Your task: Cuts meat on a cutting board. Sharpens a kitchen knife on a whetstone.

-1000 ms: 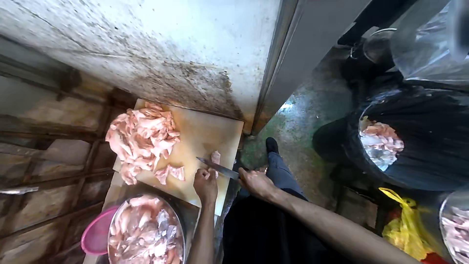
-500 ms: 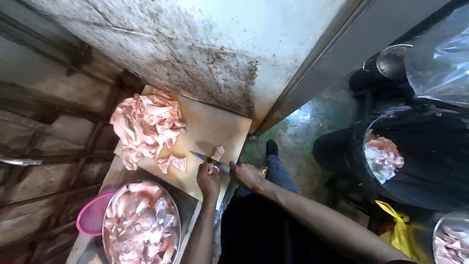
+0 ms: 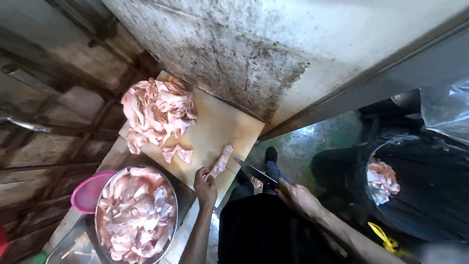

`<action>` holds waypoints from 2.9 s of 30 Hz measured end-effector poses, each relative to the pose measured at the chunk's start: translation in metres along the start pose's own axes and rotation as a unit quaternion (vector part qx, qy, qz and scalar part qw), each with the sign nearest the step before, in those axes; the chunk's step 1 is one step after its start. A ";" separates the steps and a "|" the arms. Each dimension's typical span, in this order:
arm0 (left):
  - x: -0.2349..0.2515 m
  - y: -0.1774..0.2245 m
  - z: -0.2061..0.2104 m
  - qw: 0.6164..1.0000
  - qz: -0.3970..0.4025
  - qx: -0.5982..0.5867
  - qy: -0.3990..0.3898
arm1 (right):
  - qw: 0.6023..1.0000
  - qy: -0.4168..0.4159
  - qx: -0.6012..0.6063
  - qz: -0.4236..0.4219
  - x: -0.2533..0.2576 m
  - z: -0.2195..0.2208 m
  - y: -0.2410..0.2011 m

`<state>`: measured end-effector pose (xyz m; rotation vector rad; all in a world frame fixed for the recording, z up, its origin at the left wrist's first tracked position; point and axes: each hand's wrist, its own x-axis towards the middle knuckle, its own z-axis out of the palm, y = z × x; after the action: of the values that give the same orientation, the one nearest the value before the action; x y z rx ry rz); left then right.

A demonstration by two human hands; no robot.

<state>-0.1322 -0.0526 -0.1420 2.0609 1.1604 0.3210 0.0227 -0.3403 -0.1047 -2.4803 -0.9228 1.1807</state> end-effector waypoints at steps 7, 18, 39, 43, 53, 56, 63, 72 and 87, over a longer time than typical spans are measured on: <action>0.004 0.009 0.017 1.000 0.023 0.014 0.001 | 0.999 -0.009 0.022 -0.039 0.042 0.005 -0.057; -0.003 0.020 0.024 0.999 -0.034 0.032 0.018 | 0.998 -0.031 -0.035 -0.046 0.059 0.008 -0.045; -0.033 0.020 0.043 0.996 -0.059 -0.026 0.067 | 0.939 -0.035 -0.314 -0.136 0.091 -0.047 -0.083; -0.038 0.027 0.044 0.994 -0.081 -0.001 0.069 | 0.925 -0.084 -0.339 -0.151 0.111 -0.039 -0.126; -0.054 -0.001 0.023 0.982 -0.147 -0.047 0.111 | 0.950 -0.067 -0.234 -0.194 0.107 -0.087 0.026; -0.059 0.005 0.035 0.981 -0.132 -0.070 0.125 | 0.958 -0.004 -0.186 -0.219 0.098 -0.083 0.022; -0.056 0.021 0.057 0.980 -0.151 -0.028 0.124 | 0.944 -0.059 -0.255 -0.202 0.101 -0.066 -0.072; -0.055 0.025 0.056 0.982 -0.156 -0.022 0.103 | 0.911 -0.061 -0.333 -0.236 0.106 -0.077 -0.058; -0.044 0.038 0.034 0.983 -0.177 0.022 -0.029 | 0.879 -0.046 -0.434 -0.192 0.119 -0.046 -0.110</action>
<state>-0.1150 -0.1173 -0.1328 1.8405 1.4778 0.0627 0.0658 -0.1780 -0.0972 -2.6021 -2.2487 0.8440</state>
